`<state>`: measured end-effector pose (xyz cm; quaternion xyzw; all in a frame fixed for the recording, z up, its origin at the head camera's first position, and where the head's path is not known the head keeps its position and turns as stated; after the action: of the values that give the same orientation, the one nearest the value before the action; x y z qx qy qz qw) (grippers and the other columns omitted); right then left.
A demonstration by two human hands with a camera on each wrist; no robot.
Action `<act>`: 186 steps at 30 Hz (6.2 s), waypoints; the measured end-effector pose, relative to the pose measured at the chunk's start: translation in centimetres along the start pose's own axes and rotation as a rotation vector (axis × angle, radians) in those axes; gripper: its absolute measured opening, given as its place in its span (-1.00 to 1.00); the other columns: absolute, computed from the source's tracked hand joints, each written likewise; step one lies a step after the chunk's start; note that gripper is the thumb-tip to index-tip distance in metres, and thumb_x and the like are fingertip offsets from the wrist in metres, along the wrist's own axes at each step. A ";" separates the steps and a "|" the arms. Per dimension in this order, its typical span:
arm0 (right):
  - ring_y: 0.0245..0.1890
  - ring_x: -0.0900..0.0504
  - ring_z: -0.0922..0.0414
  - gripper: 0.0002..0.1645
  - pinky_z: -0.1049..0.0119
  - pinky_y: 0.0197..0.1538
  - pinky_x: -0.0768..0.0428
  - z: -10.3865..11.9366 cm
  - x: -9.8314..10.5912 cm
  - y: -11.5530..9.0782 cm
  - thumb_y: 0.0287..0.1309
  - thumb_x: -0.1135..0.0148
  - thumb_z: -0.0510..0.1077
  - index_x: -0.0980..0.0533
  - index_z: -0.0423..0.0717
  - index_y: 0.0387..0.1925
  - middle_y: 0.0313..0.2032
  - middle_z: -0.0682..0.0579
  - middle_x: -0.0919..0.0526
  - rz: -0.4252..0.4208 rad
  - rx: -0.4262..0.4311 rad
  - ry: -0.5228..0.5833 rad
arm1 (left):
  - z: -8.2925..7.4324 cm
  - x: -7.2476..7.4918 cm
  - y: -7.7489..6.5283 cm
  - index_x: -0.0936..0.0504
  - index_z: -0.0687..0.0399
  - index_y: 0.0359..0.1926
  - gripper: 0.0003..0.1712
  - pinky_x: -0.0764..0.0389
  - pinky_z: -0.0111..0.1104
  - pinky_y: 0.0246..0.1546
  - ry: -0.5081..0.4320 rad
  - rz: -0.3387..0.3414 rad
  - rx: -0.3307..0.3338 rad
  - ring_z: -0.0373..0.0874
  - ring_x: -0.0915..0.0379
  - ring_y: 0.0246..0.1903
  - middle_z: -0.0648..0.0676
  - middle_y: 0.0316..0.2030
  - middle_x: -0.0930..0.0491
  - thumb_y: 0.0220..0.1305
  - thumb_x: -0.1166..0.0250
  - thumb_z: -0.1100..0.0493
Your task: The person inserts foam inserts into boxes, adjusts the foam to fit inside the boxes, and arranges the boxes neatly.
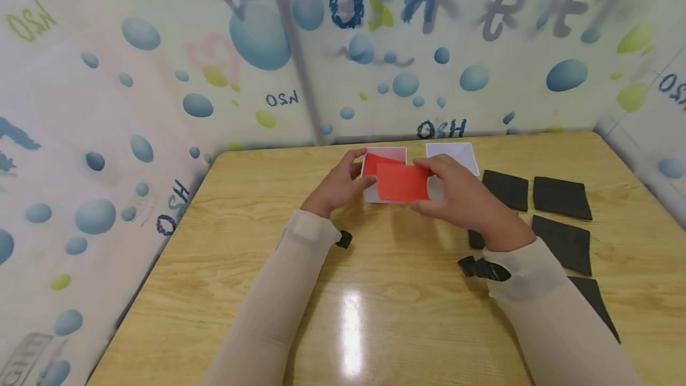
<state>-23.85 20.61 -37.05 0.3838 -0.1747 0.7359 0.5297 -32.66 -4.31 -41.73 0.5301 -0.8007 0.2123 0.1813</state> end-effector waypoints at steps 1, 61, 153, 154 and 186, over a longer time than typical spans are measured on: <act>0.33 -0.41 -0.27 -0.04 -0.34 0.26 -0.58 0.0 0.0 0.1 0.21 -0.55 -0.13 -0.30 -0.35 0.51 0.37 -0.29 -0.41 -0.010 -0.004 -0.015 | -0.1 0.0 0.0 -0.12 -0.32 0.63 -0.13 -0.45 0.00 0.44 0.000 -0.003 -0.002 0.03 -0.19 0.57 0.01 0.61 -0.23 0.46 -0.35 -0.11; 0.27 -0.44 -0.25 -0.09 -0.20 0.22 -0.66 0.6 -2.2 8.8 0.31 -0.45 -0.05 -0.28 -0.25 0.54 0.43 -0.30 -0.39 0.044 -0.195 -0.186 | 0.0 0.1 0.2 -0.14 -0.34 0.62 -0.15 -0.44 0.04 0.44 -0.012 0.011 0.003 0.02 -0.25 0.54 0.03 0.58 -0.28 0.47 -0.36 -0.05; 0.59 -0.21 -0.28 0.00 -0.23 0.55 -0.25 1.5 -5.8 7.6 0.27 -0.44 0.06 -0.26 -0.30 0.56 0.56 -0.29 -0.27 0.309 -0.064 -0.533 | 0.1 0.1 0.1 -0.15 -0.30 0.62 -0.15 -0.39 -0.01 0.49 -0.010 0.000 -0.036 0.03 -0.21 0.57 0.00 0.59 -0.26 0.46 -0.36 -0.06; 0.59 -0.21 -0.28 0.00 -0.24 0.55 -0.24 1.4 -5.9 7.6 0.26 -0.44 0.06 -0.25 -0.29 0.56 0.57 -0.29 -0.27 0.304 -0.060 -0.530 | 0.1 0.1 0.1 -0.15 -0.30 0.62 -0.15 -0.39 0.00 0.49 -0.011 0.000 -0.035 0.03 -0.21 0.57 0.00 0.59 -0.26 0.46 -0.37 -0.07; 0.61 -0.20 -0.17 0.02 -0.50 0.55 0.16 1.2 -6.3 8.7 0.20 -0.47 0.07 -0.27 -0.12 0.59 0.58 -0.12 -0.29 0.296 -0.037 -0.531 | 0.2 0.1 0.1 -0.14 -0.28 0.63 -0.14 -0.36 0.02 0.50 -0.009 0.001 -0.038 0.02 -0.22 0.57 0.02 0.59 -0.28 0.47 -0.36 -0.07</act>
<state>-30.46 12.48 -39.65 0.5235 -0.3744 0.6758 0.3593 -32.84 -4.44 -41.86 0.5272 -0.8056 0.1945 0.1876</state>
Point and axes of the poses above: each hand's wrist, its own y-axis towards the middle knuckle, its own x-axis out of the back of the hand, z = x × y, the point moved 2 cm from there along y, towards the middle knuckle
